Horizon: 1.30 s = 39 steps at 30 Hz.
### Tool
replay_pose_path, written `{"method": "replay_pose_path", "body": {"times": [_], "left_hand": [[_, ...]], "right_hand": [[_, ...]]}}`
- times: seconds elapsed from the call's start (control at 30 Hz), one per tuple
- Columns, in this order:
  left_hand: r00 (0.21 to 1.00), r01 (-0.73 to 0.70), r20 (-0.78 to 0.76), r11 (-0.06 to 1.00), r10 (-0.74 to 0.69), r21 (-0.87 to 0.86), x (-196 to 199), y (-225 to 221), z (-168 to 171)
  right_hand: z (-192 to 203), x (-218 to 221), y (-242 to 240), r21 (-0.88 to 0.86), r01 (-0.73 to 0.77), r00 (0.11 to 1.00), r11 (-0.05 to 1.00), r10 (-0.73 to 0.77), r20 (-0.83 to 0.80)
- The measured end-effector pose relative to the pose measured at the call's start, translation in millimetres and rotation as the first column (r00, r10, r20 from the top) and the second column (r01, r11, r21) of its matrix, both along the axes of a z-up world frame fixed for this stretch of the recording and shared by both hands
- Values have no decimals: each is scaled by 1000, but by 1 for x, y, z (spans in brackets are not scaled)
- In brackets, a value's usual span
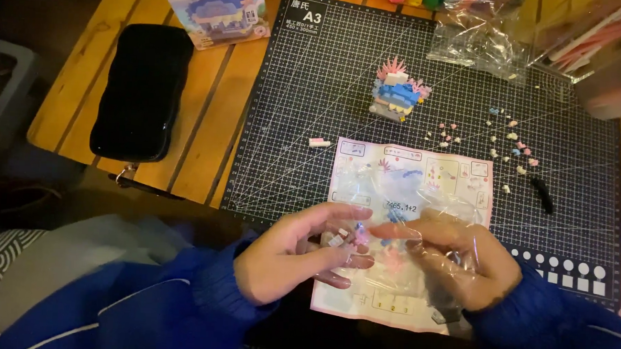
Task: Assembling a small plastic block model by reading instructions and opening parts bags.
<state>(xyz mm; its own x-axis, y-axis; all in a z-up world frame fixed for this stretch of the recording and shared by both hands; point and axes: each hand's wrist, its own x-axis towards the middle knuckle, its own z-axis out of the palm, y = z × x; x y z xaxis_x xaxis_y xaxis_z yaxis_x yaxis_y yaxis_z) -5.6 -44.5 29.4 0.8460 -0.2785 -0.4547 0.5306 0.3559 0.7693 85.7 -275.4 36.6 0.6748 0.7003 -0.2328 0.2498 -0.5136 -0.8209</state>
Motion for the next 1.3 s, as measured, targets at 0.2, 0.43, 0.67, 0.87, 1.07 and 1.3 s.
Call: {"method": "replay_pose_path", "body": {"times": [0.2, 0.43, 0.67, 0.87, 1.07, 1.3], "left_hand": [[1000, -25, -19, 1000, 25, 3, 1, 0, -7], [995, -68, -63, 996, 72, 56, 2, -3, -8], [994, -108, -24, 994, 108, 20, -1, -7, -14], [991, -100, -79, 989, 109, 111, 2, -10, -7], [992, -93, -77, 989, 102, 112, -1, -9, -13], [996, -86, -12, 989, 88, 121, -1, -9, -16]], "right_hand": [[2, 3, 2, 70, -56, 997, 996, 53, 49], [-3, 3, 4, 162, -75, 997, 984, 80, -21], [5, -2, 14, 100, -144, 984, 985, 132, 121], [-5, -7, 19, 196, -11, 1000, 981, 9, 10], [-11, -19, 22, 199, 203, 976, 959, -182, -119], [13, -19, 33, 126, 197, 979, 972, -189, -69]]}}
